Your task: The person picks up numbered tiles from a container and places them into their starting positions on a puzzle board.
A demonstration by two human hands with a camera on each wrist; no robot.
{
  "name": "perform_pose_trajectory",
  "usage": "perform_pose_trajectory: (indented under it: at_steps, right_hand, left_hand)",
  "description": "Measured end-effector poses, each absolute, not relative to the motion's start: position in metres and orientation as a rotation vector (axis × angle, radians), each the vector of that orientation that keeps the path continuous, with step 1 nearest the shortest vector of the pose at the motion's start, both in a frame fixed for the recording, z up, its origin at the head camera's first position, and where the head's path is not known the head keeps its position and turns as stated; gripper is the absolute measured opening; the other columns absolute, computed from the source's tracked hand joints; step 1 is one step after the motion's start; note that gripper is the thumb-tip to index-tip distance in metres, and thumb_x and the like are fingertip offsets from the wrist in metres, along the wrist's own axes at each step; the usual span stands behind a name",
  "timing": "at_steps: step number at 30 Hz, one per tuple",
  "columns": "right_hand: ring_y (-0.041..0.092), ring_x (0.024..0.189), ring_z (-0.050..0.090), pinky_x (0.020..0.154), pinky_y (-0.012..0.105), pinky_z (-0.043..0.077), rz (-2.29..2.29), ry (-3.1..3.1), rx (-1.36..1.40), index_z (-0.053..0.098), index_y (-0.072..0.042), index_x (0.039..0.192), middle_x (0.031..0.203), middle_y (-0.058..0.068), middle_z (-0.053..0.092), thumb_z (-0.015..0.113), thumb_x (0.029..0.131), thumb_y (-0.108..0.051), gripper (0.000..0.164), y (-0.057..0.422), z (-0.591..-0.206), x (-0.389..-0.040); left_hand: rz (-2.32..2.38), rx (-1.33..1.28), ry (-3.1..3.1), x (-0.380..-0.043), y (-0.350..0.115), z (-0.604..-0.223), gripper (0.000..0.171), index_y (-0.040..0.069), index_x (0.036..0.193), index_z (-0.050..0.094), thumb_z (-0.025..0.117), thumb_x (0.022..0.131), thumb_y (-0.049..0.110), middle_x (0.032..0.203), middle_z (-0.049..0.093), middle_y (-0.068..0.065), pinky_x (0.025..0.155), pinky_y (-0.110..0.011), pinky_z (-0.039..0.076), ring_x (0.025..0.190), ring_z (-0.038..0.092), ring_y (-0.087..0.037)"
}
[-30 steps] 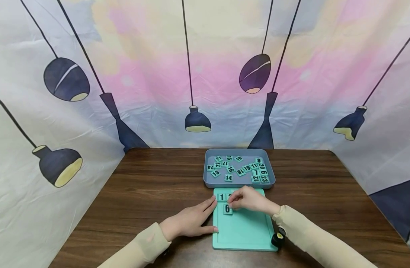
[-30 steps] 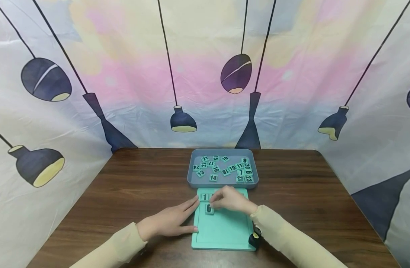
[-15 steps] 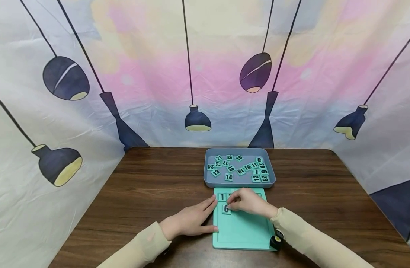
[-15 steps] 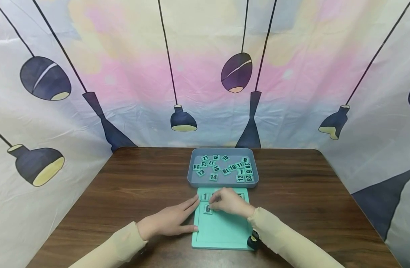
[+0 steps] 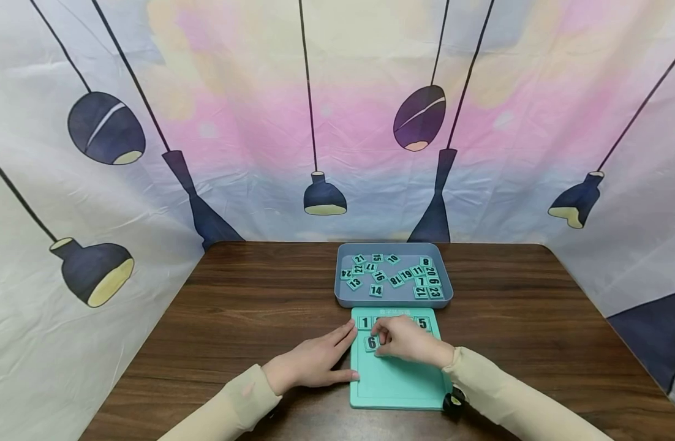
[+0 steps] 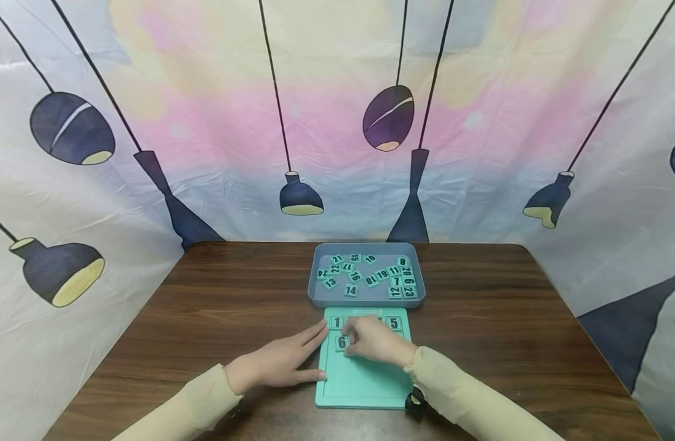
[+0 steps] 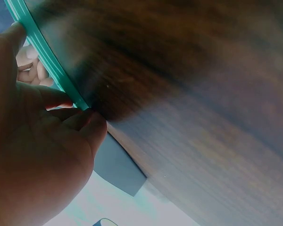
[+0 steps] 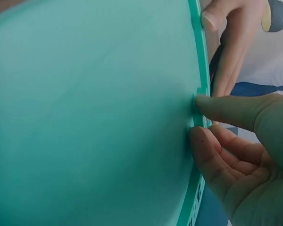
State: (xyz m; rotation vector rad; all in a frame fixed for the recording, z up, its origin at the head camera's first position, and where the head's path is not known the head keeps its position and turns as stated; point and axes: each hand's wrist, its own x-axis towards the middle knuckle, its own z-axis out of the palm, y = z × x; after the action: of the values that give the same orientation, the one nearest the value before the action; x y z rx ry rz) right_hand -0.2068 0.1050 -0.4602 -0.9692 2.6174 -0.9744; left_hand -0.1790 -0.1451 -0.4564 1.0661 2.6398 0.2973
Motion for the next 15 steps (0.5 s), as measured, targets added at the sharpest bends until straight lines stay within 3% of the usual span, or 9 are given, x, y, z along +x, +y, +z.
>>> perform_pose_trajectory:
  at_steps: [15]
  right_hand:
    - [0.002,0.066,0.055,0.064,0.025,0.048,-1.000,2.651,-1.002,0.072,-0.008,0.101,0.074,-0.008,0.063,0.076,0.089,-0.002,0.013,0.091,-0.462,-0.212]
  left_hand:
    - [0.296,1.046,2.626,-0.181,-0.145,-0.458,0.088,0.010,0.162,0.021,0.047,0.099,0.065,0.168,0.014,-0.007,0.105,-0.039,0.045,0.148,0.031,-0.022]
